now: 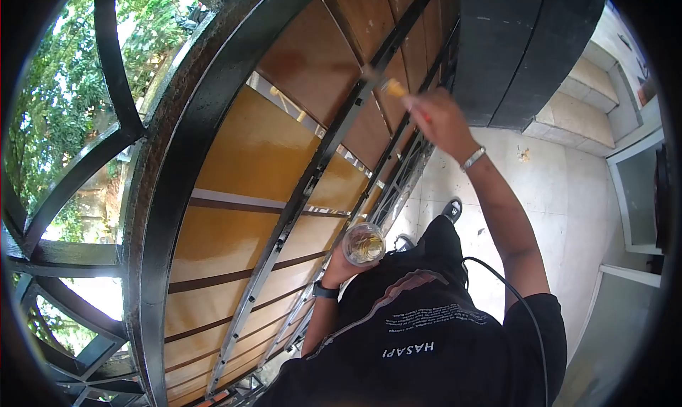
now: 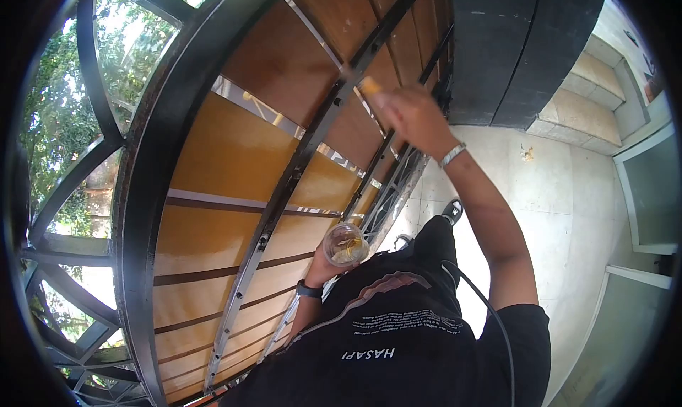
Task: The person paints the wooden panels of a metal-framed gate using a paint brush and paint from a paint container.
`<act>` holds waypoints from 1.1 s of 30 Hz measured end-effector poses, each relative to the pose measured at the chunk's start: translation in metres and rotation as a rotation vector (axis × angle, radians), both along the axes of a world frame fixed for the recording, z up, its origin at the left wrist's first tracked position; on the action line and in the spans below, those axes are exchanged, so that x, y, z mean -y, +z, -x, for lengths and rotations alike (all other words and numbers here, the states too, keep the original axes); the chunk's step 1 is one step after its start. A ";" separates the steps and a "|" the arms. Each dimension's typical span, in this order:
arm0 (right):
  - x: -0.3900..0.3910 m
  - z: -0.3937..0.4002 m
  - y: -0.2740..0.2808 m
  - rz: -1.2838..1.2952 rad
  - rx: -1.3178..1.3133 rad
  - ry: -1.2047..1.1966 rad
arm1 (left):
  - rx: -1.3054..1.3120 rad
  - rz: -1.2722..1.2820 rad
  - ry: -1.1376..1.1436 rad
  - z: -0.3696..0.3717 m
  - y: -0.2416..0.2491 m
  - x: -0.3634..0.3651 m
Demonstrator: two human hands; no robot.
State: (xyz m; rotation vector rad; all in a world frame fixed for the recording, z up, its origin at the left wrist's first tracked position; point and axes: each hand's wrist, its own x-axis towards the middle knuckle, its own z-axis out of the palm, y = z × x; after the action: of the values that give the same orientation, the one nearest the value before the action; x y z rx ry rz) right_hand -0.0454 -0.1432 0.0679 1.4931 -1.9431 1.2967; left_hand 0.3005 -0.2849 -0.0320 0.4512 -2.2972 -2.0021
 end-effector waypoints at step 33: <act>0.014 -0.062 0.024 -0.166 -0.324 0.285 | -0.110 -0.124 0.020 -0.017 -0.008 -0.034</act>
State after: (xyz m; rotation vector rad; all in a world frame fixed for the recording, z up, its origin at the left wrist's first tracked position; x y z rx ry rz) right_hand 0.0167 -0.1575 0.0922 1.9817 -1.7060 0.9369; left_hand 0.3178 -0.2514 -0.0403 0.3596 -2.1057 -2.1113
